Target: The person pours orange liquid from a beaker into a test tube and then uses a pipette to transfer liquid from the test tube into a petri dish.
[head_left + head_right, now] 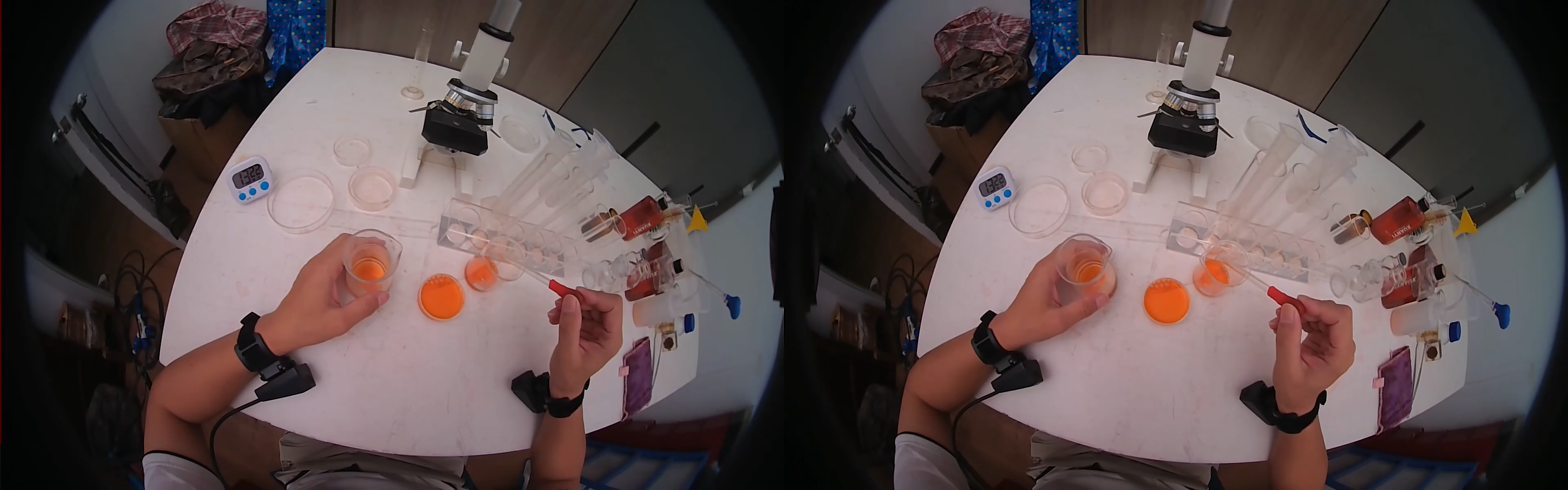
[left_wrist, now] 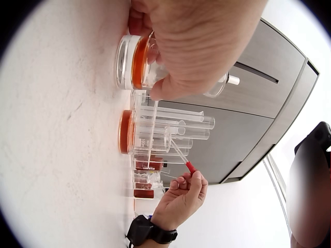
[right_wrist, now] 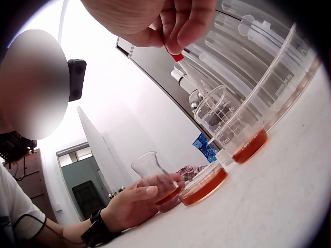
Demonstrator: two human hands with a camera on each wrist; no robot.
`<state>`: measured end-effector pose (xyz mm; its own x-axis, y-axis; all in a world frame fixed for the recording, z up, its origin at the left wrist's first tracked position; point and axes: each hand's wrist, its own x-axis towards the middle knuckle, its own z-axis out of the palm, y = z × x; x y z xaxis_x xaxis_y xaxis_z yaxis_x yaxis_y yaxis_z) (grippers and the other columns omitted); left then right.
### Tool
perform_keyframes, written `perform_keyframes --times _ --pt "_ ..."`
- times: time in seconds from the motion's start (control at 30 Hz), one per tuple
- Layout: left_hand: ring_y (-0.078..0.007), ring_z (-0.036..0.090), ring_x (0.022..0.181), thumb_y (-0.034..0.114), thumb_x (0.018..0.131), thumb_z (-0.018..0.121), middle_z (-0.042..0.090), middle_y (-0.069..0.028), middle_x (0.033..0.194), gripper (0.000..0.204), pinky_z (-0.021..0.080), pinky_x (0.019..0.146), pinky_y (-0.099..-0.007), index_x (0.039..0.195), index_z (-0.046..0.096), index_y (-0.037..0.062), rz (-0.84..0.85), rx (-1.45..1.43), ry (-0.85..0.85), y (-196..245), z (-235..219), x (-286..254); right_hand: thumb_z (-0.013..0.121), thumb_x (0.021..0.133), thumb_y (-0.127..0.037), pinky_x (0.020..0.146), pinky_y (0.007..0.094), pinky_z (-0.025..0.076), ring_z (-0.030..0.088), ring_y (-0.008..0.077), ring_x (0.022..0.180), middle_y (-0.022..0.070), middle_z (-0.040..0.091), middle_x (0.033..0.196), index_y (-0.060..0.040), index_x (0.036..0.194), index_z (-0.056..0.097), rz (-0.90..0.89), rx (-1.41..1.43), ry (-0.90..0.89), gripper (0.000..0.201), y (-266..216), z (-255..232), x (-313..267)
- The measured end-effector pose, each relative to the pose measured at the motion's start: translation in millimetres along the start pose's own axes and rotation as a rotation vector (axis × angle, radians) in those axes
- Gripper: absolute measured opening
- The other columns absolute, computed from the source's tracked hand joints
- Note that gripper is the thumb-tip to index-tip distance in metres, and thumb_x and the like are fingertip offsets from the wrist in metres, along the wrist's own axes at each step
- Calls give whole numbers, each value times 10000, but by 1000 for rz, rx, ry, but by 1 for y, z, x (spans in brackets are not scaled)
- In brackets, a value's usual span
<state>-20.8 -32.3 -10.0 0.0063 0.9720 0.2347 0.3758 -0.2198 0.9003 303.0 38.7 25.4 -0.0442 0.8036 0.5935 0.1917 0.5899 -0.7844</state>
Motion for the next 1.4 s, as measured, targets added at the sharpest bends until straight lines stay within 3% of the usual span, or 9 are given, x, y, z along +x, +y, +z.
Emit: perform_keyframes --times 0.5,1.1,1.2,1.27,1.4 --pt "-271 624 1168 136 897 790 627 -146 1246 515 483 1030 -366 1348 575 14 2 11 -6 -1 0 -1 697 979 48 670 234 557 682 115 719 100 713 904 20 1079 603 65 -42 50 140 -2 2 3" --pt "-280 630 1154 150 895 793 628 -148 1231 526 490 1020 -372 1350 571 10 6 10 -2 -2 0 0 693 966 63 664 242 559 691 133 718 110 693 899 39 1118 592 -60 39 36 185 -1 0 -5" --pt "-281 630 1154 151 895 795 627 -147 1233 526 490 1021 -372 1349 569 10 0 9 -3 -1 0 0 740 916 71 670 247 562 709 152 710 116 708 869 45 1104 619 -88 74 -60 225 0 0 -7" --pt "-281 630 1155 151 895 796 626 -147 1234 526 490 1022 -372 1348 569 10 -6 13 -4 -1 1 0 777 861 85 667 252 569 728 166 704 121 726 834 44 1074 653 -176 -77 -293 250 2 -1 -5" --pt "-281 628 1154 154 895 796 625 -147 1237 528 489 1023 -371 1350 570 11 6 20 -6 -2 0 0 801 834 80 641 252 576 743 162 706 110 744 820 33 1023 700 -141 -90 -404 220 -7 7 -1"
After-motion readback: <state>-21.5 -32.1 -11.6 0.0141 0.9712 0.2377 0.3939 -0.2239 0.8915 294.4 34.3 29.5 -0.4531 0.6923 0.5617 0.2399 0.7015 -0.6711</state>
